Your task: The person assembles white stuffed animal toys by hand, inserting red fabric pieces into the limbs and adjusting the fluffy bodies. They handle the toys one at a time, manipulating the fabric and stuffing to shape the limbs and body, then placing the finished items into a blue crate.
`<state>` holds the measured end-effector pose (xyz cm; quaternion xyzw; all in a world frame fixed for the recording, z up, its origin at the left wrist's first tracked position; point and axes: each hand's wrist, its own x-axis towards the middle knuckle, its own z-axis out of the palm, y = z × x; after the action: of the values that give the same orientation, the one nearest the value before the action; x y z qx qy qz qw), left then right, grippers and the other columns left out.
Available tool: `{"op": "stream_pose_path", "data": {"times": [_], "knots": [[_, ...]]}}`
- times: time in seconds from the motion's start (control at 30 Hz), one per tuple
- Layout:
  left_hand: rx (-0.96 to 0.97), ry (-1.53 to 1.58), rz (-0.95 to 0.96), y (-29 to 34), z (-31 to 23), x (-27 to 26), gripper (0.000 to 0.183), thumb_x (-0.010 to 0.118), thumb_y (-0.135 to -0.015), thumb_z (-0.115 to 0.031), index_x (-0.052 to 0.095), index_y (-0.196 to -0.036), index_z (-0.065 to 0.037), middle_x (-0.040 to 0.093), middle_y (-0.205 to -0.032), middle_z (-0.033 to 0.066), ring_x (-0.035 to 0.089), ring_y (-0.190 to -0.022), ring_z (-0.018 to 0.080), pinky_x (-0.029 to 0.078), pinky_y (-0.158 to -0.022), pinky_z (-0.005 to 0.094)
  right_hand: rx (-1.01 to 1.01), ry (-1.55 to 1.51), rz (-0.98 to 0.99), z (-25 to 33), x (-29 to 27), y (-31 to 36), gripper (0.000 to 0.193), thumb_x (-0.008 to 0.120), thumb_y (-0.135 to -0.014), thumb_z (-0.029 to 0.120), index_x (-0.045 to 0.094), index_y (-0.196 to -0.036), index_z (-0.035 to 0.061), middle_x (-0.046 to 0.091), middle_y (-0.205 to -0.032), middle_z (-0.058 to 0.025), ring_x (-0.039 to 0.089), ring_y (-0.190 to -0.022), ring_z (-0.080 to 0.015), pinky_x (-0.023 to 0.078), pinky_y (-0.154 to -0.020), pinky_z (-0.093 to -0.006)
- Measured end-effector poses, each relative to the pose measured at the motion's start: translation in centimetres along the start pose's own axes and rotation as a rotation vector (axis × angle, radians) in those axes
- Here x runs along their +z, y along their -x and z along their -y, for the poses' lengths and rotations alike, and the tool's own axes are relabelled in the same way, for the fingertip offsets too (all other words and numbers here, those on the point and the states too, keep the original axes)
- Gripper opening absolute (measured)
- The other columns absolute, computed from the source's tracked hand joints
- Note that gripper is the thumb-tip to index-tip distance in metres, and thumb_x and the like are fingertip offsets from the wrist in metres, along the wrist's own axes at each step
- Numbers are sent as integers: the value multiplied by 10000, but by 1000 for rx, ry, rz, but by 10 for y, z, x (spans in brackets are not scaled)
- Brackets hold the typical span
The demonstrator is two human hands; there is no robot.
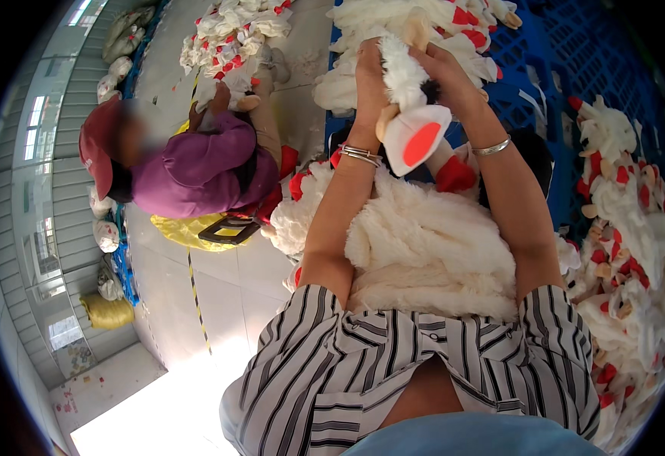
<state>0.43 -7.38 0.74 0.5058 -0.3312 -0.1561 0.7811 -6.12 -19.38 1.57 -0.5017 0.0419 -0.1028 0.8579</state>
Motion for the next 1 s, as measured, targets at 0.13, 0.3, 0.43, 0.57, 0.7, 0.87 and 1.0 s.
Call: {"op": "stream_pose_path", "data": {"times": [0.13, 0.3, 0.43, 0.57, 0.7, 0.87, 1.0], "knots": [[180, -643, -167, 3, -3, 10, 353, 696, -808, -143, 546, -1098, -8, 586, -976, 85, 562, -867, 229, 480, -773, 334, -475, 362, 16, 10, -24, 1, 312, 638, -866, 159, 600, -1134, 3, 689, -894, -53, 670, -775, -148, 519, -685, -253], [-180, -426, 8, 23, -30, 27, 490, 704, -854, -340, 521, -1168, -11, 590, -1070, 60, 558, -956, 145, 467, -856, 272, -694, 831, -84, 24, -65, 6, 524, 759, -753, 49, 544, -1226, -14, 650, -1120, -117, 632, -1004, -208, 482, -876, -291], [-228, -346, 390, 34, -28, 25, 703, 731, -810, -289, 422, -1357, 28, 572, -1219, 97, 557, -1067, 172, 451, -928, 301, -753, 884, -231, 45, -52, 18, 546, 766, -750, 41, 534, -1243, -2, 652, -1135, -116, 634, -1031, -209, 487, -888, -301], [-461, -462, 448, 32, -43, 42, 493, 658, -828, -108, 534, -1298, -20, 636, -1065, 75, 593, -955, 146, 475, -866, 293, -700, 807, -401, 47, -85, 11, 489, 713, -814, 92, 528, -1258, 5, 651, -1119, -128, 634, -1024, -218, 499, -874, -314], [-155, -316, -279, 9, -25, -25, 173, 484, -881, -45, 647, -832, -14, 558, -655, -1, 445, -504, 65, 349, -462, 228, -309, -136, -577, 71, -89, 1, 369, 624, -912, 303, 622, -1140, 13, 666, -946, -121, 643, -859, -176, 515, -751, -270], [-174, -244, -485, 2, -36, -46, 177, 526, -871, -101, 670, -885, 0, 591, -676, 16, 497, -575, 81, 378, -510, 221, -316, 172, -572, 77, -89, 20, 360, 658, -893, 312, 653, -990, -35, 550, -615, -41, 449, -484, -66, 330, -469, -224], [-58, -658, -397, 8, -17, -55, 218, 576, -833, -111, 656, -1014, -20, 647, -956, 95, 582, -840, 174, 460, -716, 273, -216, 397, -533, 66, -86, 14, 333, 690, -875, 348, 657, -866, 17, 553, -595, -17, 467, -491, -50, 340, -460, -207]]}}
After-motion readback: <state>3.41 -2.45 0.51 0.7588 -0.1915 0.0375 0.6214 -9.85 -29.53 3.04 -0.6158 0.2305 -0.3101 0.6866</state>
